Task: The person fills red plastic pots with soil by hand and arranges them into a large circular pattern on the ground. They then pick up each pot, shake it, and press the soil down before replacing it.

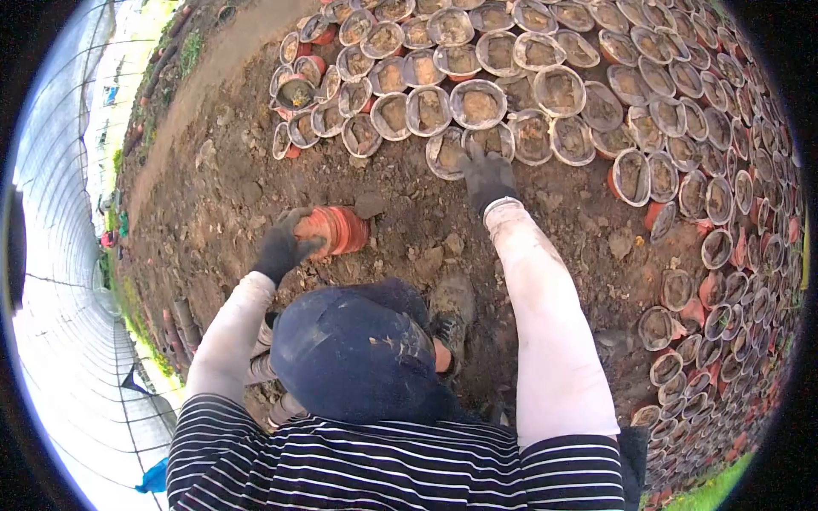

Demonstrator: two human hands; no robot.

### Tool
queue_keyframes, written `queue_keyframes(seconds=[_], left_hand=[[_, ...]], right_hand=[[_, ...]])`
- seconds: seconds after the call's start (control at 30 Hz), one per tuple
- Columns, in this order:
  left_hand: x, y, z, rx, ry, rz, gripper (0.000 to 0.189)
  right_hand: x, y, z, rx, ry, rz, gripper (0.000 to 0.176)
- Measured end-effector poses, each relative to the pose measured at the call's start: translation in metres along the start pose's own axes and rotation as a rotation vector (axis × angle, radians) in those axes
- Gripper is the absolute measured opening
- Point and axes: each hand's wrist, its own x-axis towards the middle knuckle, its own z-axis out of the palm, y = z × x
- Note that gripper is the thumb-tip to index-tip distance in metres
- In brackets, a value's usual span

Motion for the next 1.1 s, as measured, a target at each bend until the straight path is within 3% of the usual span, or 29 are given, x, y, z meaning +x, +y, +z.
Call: queue_keyframes(seconds=[0.07,0.1,0.2,0.23,0.33,0.37,0.47,0.5,0.6,0.73,0.77,0.87,0.9,1.0,1.03,1.1], left_hand=[[0.004,-0.002,0.016,0.056,0.144,0.006,0.063],[0.008,0.012,0.013,0.002,0.036,-0.111,0.062],[0.021,-0.007,0.009,-0.130,-0.095,-0.018,0.063],[0.020,-0.010,-0.001,-0.279,-0.197,-0.030,0.062],[0.013,-0.012,-0.017,-0.782,-0.210,-0.118,0.059],[0.010,-0.011,-0.023,-0.673,-0.132,-0.128,0.055],[0.012,0.018,-0.034,-0.192,0.377,0.111,0.051],[0.012,0.039,-0.042,-0.234,0.403,0.150,0.051],[0.032,0.075,-0.014,-0.407,0.417,0.351,0.047],[0.051,0.143,0.031,-0.653,0.114,0.257,0.039],[0.056,0.147,0.044,-0.682,0.045,0.223,0.036],[0.077,0.148,0.071,-0.566,0.093,0.256,0.039],[0.085,0.140,0.081,-0.473,0.149,0.344,0.048],[0.099,0.145,0.100,-0.659,0.246,0.369,0.059],[0.100,0.150,0.099,-0.838,0.001,0.223,0.064],[0.102,0.143,0.128,-1.137,-0.408,0.370,0.063]], right_hand=[[0.014,0.004,-0.002,-0.039,0.016,-0.040,0.031],[0.019,0.004,-0.003,-0.073,-0.023,-0.064,0.030],[0.011,0.008,-0.011,-0.107,-0.108,-0.141,0.026],[0.004,0.009,-0.012,-0.105,-0.132,-0.165,0.024],[-0.022,0.012,-0.015,0.012,-0.075,-0.105,0.019],[-0.025,0.012,-0.016,0.007,-0.141,-0.081,0.024],[-0.025,0.010,0.002,0.003,0.169,-0.194,0.032],[-0.020,0.003,-0.005,-0.036,-0.037,-0.183,0.038],[0.004,-0.008,0.011,-0.195,-0.223,-0.152,0.038],[0.024,-0.023,-0.026,-0.163,-0.455,-0.096,0.039],[0.026,-0.024,-0.032,-0.182,-0.413,-0.126,0.035],[0.022,-0.021,-0.039,-0.059,-0.330,-0.070,0.028],[0.010,-0.012,-0.026,0.226,-0.033,-0.040,0.024],[-0.021,0.011,-0.031,0.922,-0.097,-0.101,0.026],[-0.039,0.017,-0.035,1.164,-0.175,-0.066,0.032],[-0.070,0.019,-0.042,1.328,-0.104,0.077,0.034]])
